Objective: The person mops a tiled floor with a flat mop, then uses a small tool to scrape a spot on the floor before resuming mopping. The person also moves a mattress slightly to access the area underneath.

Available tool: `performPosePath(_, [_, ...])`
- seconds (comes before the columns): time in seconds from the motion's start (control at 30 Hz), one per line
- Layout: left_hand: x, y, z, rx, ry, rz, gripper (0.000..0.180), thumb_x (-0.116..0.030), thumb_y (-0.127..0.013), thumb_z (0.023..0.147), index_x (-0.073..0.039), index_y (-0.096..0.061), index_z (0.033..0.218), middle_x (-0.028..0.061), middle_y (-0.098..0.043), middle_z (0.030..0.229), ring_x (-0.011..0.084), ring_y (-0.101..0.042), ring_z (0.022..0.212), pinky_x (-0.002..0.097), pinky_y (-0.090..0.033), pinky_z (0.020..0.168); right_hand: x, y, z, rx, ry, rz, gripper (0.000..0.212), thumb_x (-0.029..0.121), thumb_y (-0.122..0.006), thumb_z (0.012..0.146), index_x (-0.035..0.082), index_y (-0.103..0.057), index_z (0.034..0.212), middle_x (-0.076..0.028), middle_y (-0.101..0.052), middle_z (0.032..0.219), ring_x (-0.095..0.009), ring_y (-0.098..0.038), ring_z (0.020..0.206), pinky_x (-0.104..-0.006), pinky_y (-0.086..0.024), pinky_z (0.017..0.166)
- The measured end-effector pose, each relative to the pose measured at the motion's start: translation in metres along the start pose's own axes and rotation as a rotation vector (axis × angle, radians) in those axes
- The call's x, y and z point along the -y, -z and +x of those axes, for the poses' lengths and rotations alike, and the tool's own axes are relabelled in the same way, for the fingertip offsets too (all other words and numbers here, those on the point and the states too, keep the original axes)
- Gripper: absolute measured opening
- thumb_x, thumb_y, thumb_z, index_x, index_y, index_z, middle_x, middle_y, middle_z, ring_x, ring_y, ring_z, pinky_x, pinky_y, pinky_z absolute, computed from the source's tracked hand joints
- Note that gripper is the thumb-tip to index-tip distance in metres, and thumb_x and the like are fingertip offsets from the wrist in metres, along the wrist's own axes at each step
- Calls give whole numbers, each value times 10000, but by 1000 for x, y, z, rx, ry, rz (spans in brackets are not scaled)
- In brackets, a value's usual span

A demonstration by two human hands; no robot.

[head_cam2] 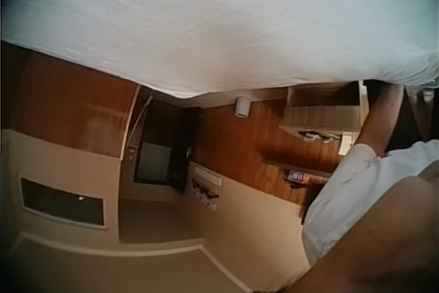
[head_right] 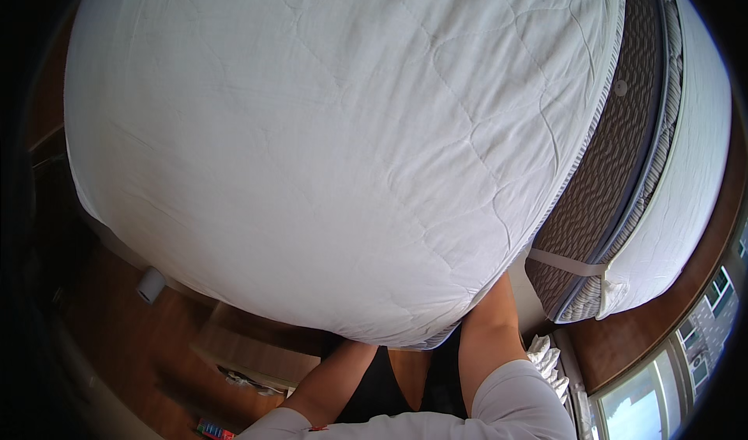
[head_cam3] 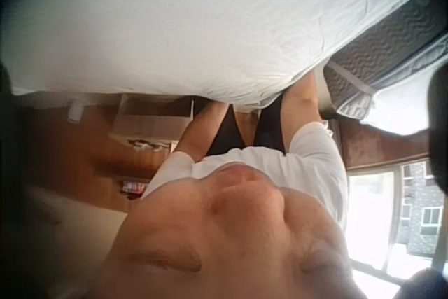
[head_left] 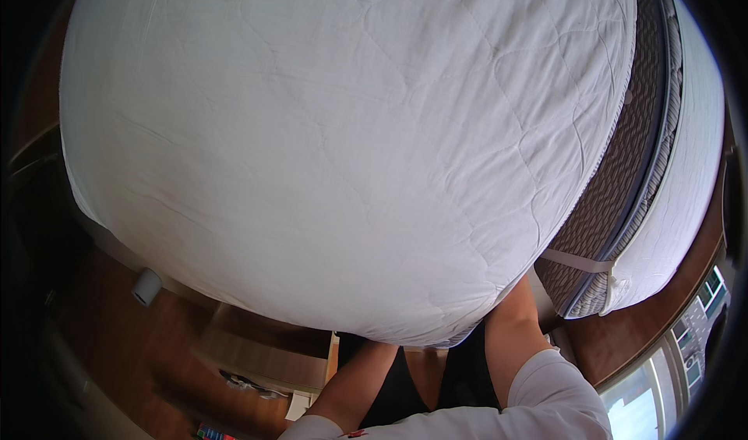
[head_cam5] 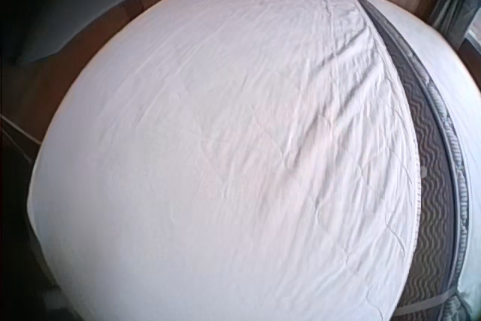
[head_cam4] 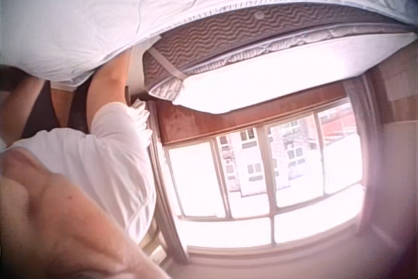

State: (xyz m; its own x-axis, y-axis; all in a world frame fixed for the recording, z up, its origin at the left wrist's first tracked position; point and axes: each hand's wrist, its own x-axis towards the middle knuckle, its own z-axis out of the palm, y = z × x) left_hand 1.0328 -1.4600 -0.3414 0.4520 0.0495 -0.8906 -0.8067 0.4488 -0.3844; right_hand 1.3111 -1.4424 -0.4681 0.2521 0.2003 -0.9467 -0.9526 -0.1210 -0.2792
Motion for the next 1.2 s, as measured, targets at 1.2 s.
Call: performPosePath(1.2, [-177,24,-184,-669,-1101,314,733,-606,-373,842,-115,-249,1372,102,-292,1393,278,-299,1268,407,-262,1035,-210,-94,-67,-295,-347,-248,619,513,-416,851,8,-393,1209,-144,-401,1231,-325,-440,1117,-476,-381,922])
